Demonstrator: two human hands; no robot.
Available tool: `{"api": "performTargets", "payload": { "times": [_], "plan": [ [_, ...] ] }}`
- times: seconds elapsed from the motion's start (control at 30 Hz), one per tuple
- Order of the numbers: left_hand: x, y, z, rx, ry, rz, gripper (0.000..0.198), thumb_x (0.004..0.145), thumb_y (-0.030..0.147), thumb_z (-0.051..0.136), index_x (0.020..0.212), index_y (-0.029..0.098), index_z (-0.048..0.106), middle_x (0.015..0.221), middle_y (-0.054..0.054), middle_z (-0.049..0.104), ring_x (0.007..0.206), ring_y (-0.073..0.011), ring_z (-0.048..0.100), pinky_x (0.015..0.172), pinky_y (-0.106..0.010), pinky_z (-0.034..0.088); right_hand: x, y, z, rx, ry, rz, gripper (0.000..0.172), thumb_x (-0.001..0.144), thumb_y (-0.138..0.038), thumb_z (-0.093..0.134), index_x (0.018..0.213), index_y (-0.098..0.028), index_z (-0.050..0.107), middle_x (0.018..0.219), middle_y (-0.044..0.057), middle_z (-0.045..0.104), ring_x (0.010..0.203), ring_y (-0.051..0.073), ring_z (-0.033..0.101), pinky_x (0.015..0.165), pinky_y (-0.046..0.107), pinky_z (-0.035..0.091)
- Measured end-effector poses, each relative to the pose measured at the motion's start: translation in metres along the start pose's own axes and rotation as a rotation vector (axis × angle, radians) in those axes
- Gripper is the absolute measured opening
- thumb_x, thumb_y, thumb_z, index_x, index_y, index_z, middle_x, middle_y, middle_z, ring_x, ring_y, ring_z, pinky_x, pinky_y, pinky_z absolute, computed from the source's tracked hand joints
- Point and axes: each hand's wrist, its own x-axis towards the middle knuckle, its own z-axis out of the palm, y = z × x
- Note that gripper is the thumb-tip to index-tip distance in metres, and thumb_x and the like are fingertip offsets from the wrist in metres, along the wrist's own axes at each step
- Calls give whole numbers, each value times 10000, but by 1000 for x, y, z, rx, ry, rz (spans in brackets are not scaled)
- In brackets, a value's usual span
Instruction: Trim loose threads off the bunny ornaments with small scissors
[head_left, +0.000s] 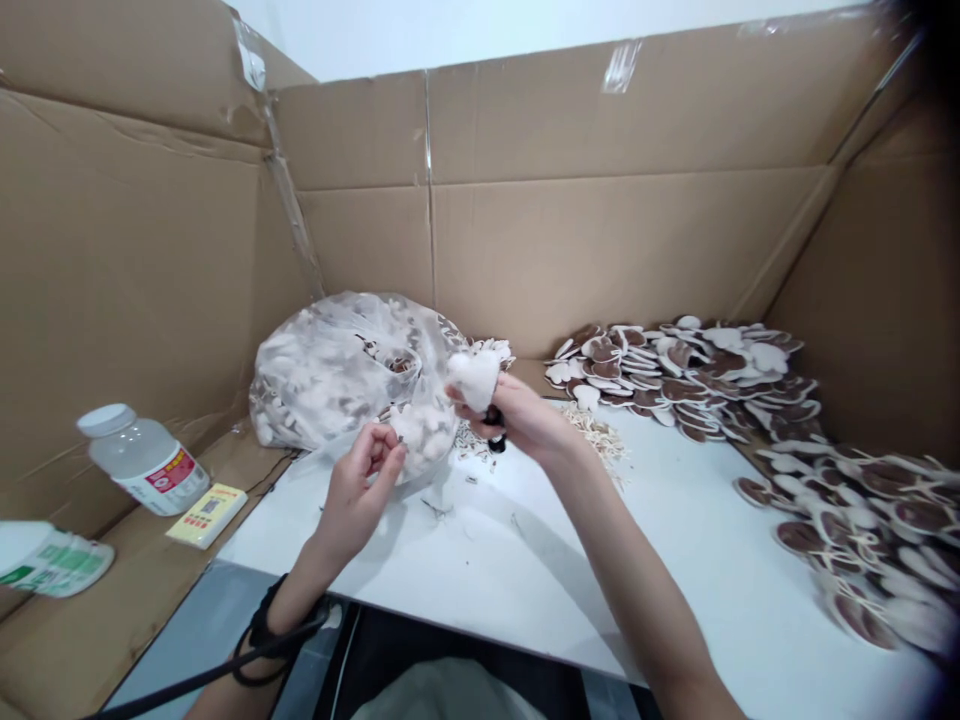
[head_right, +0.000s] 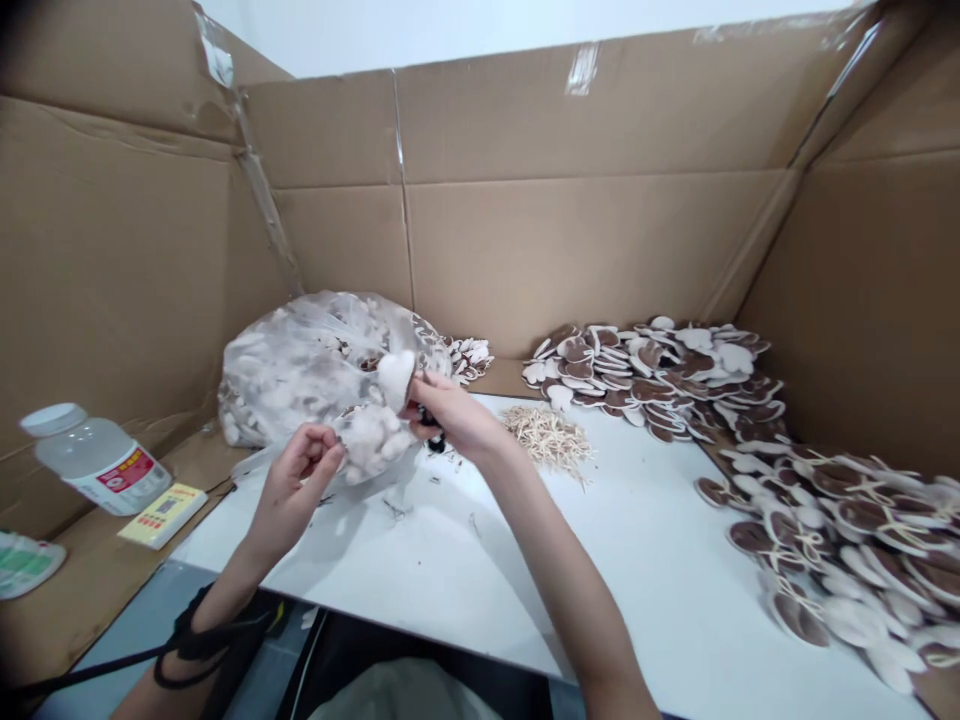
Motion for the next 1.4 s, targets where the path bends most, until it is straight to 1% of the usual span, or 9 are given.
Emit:
{"api": "performTargets", "payload": {
  "times": [0.2, 0.33, 0.47, 0.57, 0.77, 0.93, 1.03, 1.2, 1.4],
  "plan": [
    [-23, -51, -27, 242, -410, 21, 164, 926, 271, 489, 830, 198, 600, 706, 4, 629, 606, -159, 586, 568, -234, 458, -20, -15, -90, -405, 600, -131, 178, 855, -274, 504, 695, -196, 499, 659, -24, 390, 572, 121, 310, 507, 263, 207],
    [-27, -77, -44, 356, -454, 79, 334, 933, 255, 445, 1223, 216, 608, 1273, -97, 633, 1150, -257, 595, 974, -360, 478, -31, -5, -144, -595, 886, -124, 250, 840, -175, 470, 600, -210, 409, 618, -23, 353, 588, 141, 293, 534, 293, 194],
    [-19, -75, -49, 439, -422, 125, 375, 974, 237, 350, 1256, 197, 594, 1251, -124, 652, 1172, -286, 590, 1007, -428, 458, -39, 8, -170, -685, 937, -78, 285, 864, -185, 468, 588, -209, 401, 581, -37, 326, 553, 131, 283, 528, 298, 211],
    [-20, -58, -25, 449, -460, 205, 423, 990, 211, 263, 1252, 138, 588, 1182, -176, 675, 1131, -309, 614, 974, -475, 476, -42, 13, -179, -711, 939, -32, 296, 915, -230, 467, 623, -198, 434, 581, -51, 326, 514, 110, 286, 499, 273, 233],
    [-33, -23, 82, 233, -988, 593, 533, 949, 356, 491, 1454, 204, 417, 1536, -72, 376, 1428, -243, 332, 1194, -372, 270, -38, 18, -187, -773, 912, 64, 287, 966, -349, 528, 764, -145, 551, 647, -52, 470, 506, 79, 422, 486, 212, 375],
    [-22, -29, 124, 246, -1074, 571, 651, 993, 443, 378, 1532, 117, 212, 1594, -132, 156, 1483, -269, 118, 1221, -444, 167, -35, 21, -186, -812, 779, 153, 243, 957, -358, 560, 983, -126, 624, 889, 23, 636, 715, 140, 619, 633, 288, 534],
    [-20, -43, 106, 283, -1058, 499, 617, 1007, 427, 352, 1539, 156, 197, 1597, -110, 159, 1481, -266, 132, 1215, -453, 181, -34, 25, -186, -817, 694, 218, 253, 952, -340, 576, 1089, -131, 617, 1023, 57, 649, 839, 178, 650, 724, 347, 562],
    [-23, -71, 39, 303, -965, 370, 552, 1021, 367, 360, 1537, 294, 179, 1592, -37, 198, 1466, -253, 217, 1197, -454, 226, -30, 31, -189, -809, 622, 341, 282, 946, -335, 585, 1148, -139, 604, 1108, 74, 638, 920, 207, 650, 778, 385, 564],
    [-8, -100, -22, 229, -818, 235, 442, 974, 308, 501, 1412, 353, 465, 1478, 11, 465, 1372, -254, 427, 1149, -387, 337, -29, 38, -196, -821, 635, 442, 292, 944, -333, 589, 1163, -140, 599, 1132, 76, 631, 944, 218, 646, 792, 395, 563]
  ]
}}
